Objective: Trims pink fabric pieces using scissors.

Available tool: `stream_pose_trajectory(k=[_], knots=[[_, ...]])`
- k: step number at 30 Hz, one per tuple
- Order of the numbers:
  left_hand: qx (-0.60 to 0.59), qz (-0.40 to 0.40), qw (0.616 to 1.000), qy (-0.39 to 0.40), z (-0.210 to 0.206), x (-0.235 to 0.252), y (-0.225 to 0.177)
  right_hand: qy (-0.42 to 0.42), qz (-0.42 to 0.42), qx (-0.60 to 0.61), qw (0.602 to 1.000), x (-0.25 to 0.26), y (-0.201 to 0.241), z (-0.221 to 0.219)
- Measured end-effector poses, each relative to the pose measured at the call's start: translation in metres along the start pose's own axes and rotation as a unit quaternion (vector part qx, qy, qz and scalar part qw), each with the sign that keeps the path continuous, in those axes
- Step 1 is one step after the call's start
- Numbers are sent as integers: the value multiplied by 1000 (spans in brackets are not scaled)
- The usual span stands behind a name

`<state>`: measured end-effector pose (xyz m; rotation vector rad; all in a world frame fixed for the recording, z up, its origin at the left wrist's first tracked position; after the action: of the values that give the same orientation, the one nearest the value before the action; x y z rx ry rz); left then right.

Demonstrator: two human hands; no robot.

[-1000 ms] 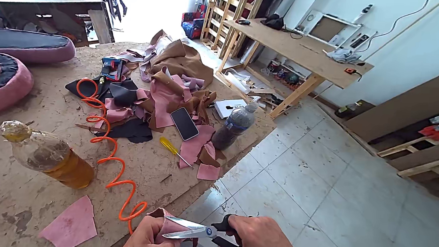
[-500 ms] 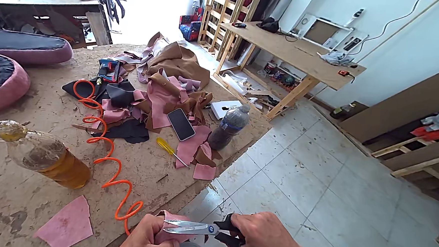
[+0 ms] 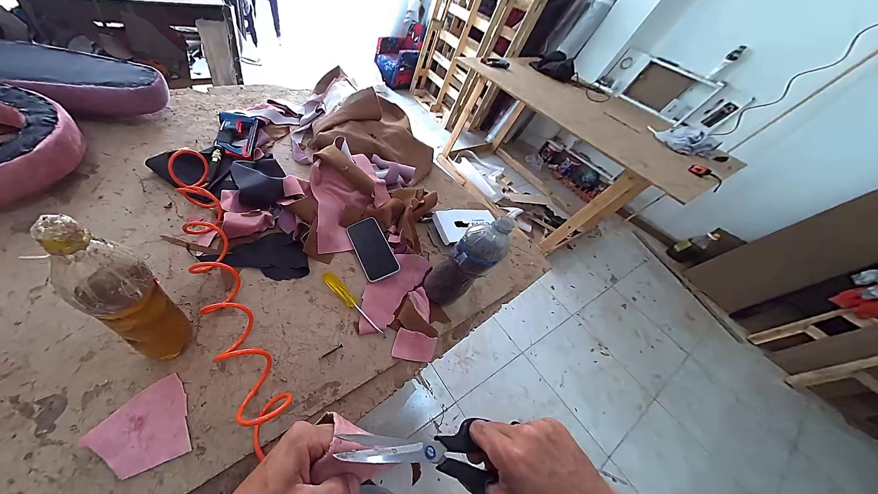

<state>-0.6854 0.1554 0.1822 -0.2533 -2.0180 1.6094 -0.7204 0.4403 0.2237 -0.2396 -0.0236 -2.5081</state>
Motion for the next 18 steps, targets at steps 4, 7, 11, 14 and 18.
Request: stream_pose_trajectory(k=[4,7,11,14,18], knots=[[-8,-19,1000,4,0,-2,-4,1,6,-3,1000,3,0,4],[-10,-26,1000,1,-1,-4,-5,2,9,-2,1000,3,1,6],[-6,-29,1000,-3,-1,-6,-4,-10,17,-8,1000,3,-1,8],[-10,-34,999,-7,0,-8,-4,10,10,-5,1000,3,1,11],[-1,-32,999,-10,1,-11,-6,-21,19,-12,1000,3,2,9]])
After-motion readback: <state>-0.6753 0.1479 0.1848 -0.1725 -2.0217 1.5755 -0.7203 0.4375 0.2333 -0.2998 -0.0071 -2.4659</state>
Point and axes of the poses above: each hand's wrist, its own x-axis towards the middle knuckle, its own z-axis out of the back of the hand, y = z × x, the point moved 3 cm from there along x, towards the middle knuckle, and after that the axes turned 11 degrees about -z, right-handed, at the moved point
